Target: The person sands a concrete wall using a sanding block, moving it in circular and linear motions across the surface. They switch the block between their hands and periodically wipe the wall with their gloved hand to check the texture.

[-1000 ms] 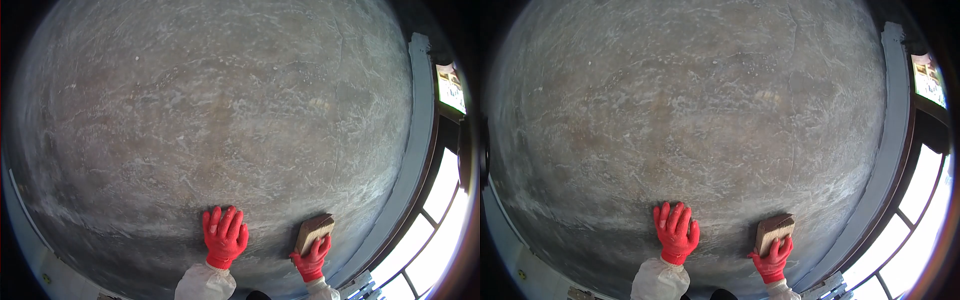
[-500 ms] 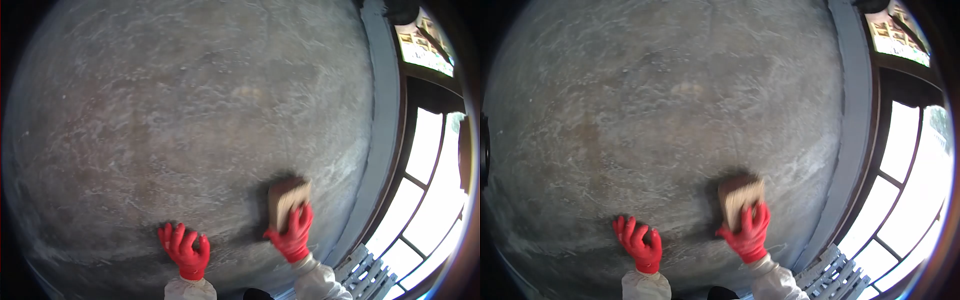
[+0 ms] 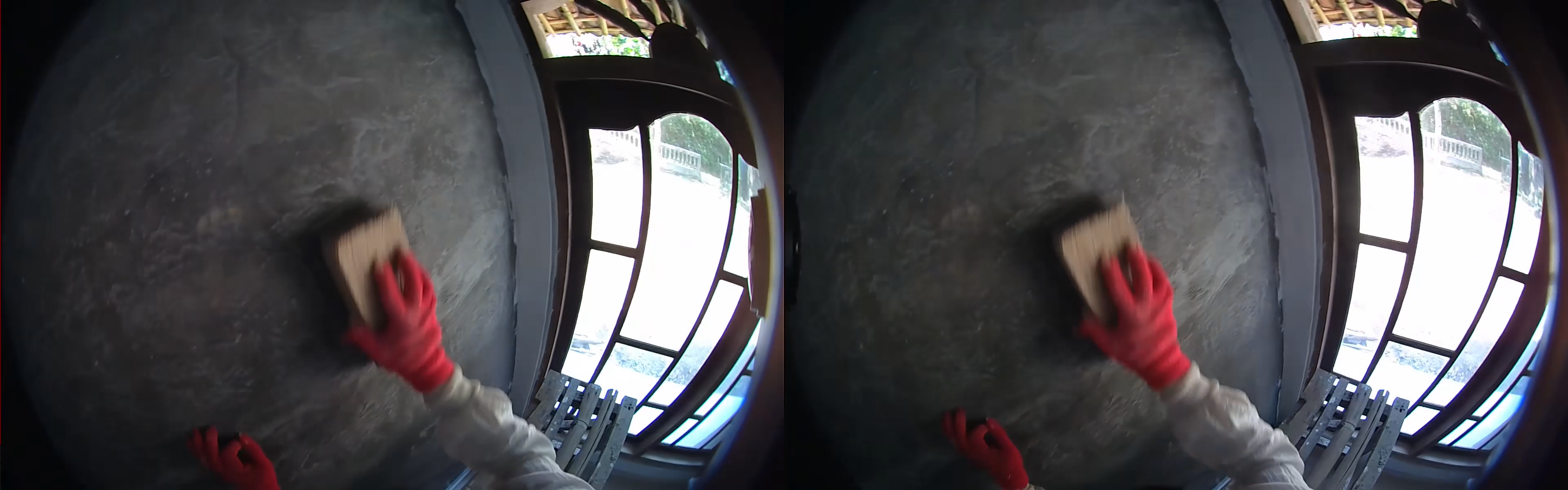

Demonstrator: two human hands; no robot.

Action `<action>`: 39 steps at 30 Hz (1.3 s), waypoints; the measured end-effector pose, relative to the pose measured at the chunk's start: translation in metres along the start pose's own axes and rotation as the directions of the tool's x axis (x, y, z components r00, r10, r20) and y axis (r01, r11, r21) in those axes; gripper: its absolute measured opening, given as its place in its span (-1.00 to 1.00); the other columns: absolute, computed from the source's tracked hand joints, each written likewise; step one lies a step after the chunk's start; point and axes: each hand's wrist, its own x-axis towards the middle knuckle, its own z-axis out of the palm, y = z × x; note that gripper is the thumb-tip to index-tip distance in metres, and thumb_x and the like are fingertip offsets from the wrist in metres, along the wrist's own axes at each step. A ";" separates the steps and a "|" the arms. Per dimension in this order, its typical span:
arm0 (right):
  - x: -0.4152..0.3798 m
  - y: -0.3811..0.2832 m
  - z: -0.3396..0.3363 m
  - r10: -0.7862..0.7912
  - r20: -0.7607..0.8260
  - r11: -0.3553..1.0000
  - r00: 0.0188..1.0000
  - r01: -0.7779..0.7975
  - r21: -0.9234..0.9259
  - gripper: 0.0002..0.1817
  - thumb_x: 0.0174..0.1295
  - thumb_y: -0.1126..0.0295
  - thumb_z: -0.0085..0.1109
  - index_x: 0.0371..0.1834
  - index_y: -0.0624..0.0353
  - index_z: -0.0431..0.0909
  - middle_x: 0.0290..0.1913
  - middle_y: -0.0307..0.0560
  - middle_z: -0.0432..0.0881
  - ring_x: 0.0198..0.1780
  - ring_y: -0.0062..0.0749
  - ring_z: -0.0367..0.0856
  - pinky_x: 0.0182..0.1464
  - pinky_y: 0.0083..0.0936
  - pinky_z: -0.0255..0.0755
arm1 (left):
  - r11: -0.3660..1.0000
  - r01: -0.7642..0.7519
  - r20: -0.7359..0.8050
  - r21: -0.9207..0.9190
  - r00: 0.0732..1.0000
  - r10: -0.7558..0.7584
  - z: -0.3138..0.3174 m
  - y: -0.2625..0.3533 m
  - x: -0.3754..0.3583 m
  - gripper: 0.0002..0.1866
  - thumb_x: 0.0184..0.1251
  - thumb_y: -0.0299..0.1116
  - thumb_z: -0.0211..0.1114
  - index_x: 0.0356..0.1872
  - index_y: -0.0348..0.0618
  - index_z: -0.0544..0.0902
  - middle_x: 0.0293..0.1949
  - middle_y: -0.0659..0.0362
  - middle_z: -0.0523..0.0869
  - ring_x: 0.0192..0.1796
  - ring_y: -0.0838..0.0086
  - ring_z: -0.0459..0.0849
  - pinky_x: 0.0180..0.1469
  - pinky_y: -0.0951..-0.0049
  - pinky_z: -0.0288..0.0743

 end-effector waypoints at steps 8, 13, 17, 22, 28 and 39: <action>-0.196 0.078 -0.008 -0.005 0.123 0.997 0.992 0.014 -0.073 0.02 -0.34 0.03 0.62 0.30 0.07 0.33 0.32 0.36 0.24 0.20 0.36 0.36 0.13 0.08 0.43 | 0.999 -0.054 0.055 -0.008 0.997 0.054 -0.023 0.045 0.059 -0.79 0.40 -0.35 0.23 -0.41 -0.14 0.44 -0.17 -0.09 0.62 -0.04 -0.08 0.58 0.07 -0.13 0.43; -0.022 0.078 -0.021 0.031 0.051 1.000 0.998 -0.031 -0.005 0.14 -0.35 0.12 0.60 0.46 0.02 0.24 0.45 0.36 0.11 0.33 0.25 0.28 0.27 0.00 0.32 | 0.990 -0.008 0.015 0.143 1.000 0.006 -0.017 0.041 0.042 -0.83 0.43 -0.27 0.21 -0.30 -0.14 0.52 -0.09 -0.10 0.60 0.02 -0.08 0.54 0.09 -0.13 0.38; 0.004 0.085 -0.019 0.105 -0.029 0.993 0.994 -0.103 0.049 0.06 -0.29 0.08 0.58 0.42 0.00 0.30 0.42 0.29 0.18 0.31 0.25 0.30 0.28 -0.02 0.31 | 0.985 0.023 -0.021 0.173 1.000 -0.020 -0.011 0.058 0.045 -0.80 0.42 -0.24 0.22 -0.15 -0.15 0.57 0.02 -0.11 0.58 0.10 -0.10 0.51 0.15 -0.13 0.35; -0.168 0.124 -0.022 0.142 0.106 0.986 0.984 -0.131 -0.106 0.07 -0.29 0.01 0.60 0.39 0.01 0.27 0.37 0.39 0.18 0.27 0.32 0.31 0.19 0.03 0.41 | 0.985 0.067 0.109 0.157 0.990 -0.084 -0.006 0.079 0.053 -0.68 0.43 -0.18 0.20 0.01 -0.19 0.55 0.11 -0.13 0.55 0.16 -0.13 0.49 0.21 -0.16 0.31; -0.121 0.169 -0.036 0.096 0.093 0.992 0.991 -0.087 -0.092 0.10 -0.34 0.02 0.61 0.40 0.00 0.27 0.39 0.41 0.15 0.29 0.35 0.31 0.21 0.04 0.40 | 0.986 0.060 0.089 0.157 0.993 -0.074 0.006 0.078 0.046 -0.58 0.46 -0.07 0.13 0.07 -0.22 0.55 0.14 -0.14 0.53 0.19 -0.14 0.47 0.25 -0.20 0.26; -0.161 0.215 -0.039 0.206 0.087 0.966 0.975 -0.188 -0.178 0.24 -0.20 -0.09 0.54 0.54 0.04 -0.02 0.45 0.50 -0.02 0.37 0.45 0.17 0.29 0.13 0.26 | 0.976 -0.057 0.172 0.211 0.985 0.020 0.014 0.095 0.056 -0.47 0.48 -0.02 0.08 0.21 -0.28 0.45 0.16 -0.16 0.52 0.24 -0.16 0.43 0.31 -0.24 0.19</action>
